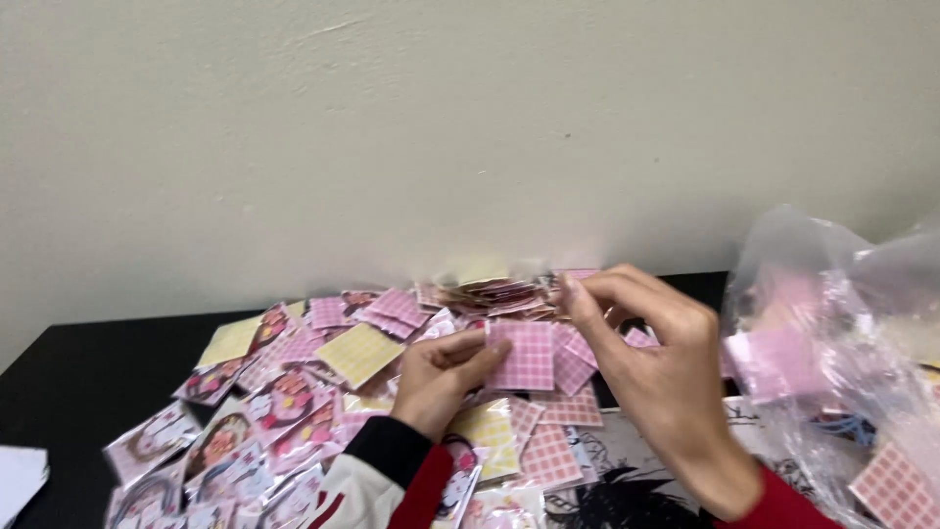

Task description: Picking up small square paper items from a pile and placing them into a plastic bag for packaging.

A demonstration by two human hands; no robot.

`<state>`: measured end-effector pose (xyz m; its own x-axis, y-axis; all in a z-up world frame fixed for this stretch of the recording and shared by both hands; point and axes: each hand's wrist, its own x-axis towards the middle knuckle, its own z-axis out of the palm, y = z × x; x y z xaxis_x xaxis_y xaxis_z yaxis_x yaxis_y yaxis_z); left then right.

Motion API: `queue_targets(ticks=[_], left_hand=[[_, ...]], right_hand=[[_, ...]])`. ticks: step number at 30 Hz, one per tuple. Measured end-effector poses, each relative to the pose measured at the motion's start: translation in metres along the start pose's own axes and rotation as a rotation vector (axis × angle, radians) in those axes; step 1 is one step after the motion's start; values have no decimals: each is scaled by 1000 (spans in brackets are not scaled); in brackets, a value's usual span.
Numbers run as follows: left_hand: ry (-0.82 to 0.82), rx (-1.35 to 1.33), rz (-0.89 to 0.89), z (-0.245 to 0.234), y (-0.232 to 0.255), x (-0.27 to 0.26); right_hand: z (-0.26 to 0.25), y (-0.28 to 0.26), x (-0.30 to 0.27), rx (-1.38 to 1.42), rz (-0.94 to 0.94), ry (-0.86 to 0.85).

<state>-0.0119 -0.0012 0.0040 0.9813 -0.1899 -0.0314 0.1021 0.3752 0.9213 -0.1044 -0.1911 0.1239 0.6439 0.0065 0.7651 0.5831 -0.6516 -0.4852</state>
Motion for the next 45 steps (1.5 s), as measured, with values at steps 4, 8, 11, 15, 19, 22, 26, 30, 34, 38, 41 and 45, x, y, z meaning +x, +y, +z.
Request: queue_targets(ticks=[4, 8, 11, 15, 19, 22, 26, 30, 34, 38, 41, 45], left_hand=[[52, 21, -63, 0, 10, -5], [29, 34, -41, -5, 3, 1], [13, 41, -31, -5, 0, 2], [-39, 16, -5, -9, -12, 9], [-29, 56, 37, -10, -16, 10], [-56, 75, 47, -9, -13, 6], [-69, 60, -29, -3, 0, -2], [-149, 43, 29, -7, -11, 2], [-159, 21, 14, -6, -10, 1], [-157, 72, 13, -8, -6, -1], [-158, 58, 9, -4, -2, -5], [-162, 42, -8, -5, -1, -5]], right_hand=[[43, 53, -40, 252, 382, 135], [51, 73, -51, 302, 568, 160], [52, 75, -50, 400, 682, 128], [51, 72, -50, 412, 688, 52], [52, 69, -50, 481, 667, 54], [53, 73, -52, 494, 647, 64], [53, 75, -51, 482, 616, 81], [56, 62, -47, 441, 659, 155], [56, 65, -49, 455, 660, 159], [56, 56, -48, 459, 669, 144], [56, 55, -48, 464, 673, 143], [57, 57, -47, 477, 673, 138]])
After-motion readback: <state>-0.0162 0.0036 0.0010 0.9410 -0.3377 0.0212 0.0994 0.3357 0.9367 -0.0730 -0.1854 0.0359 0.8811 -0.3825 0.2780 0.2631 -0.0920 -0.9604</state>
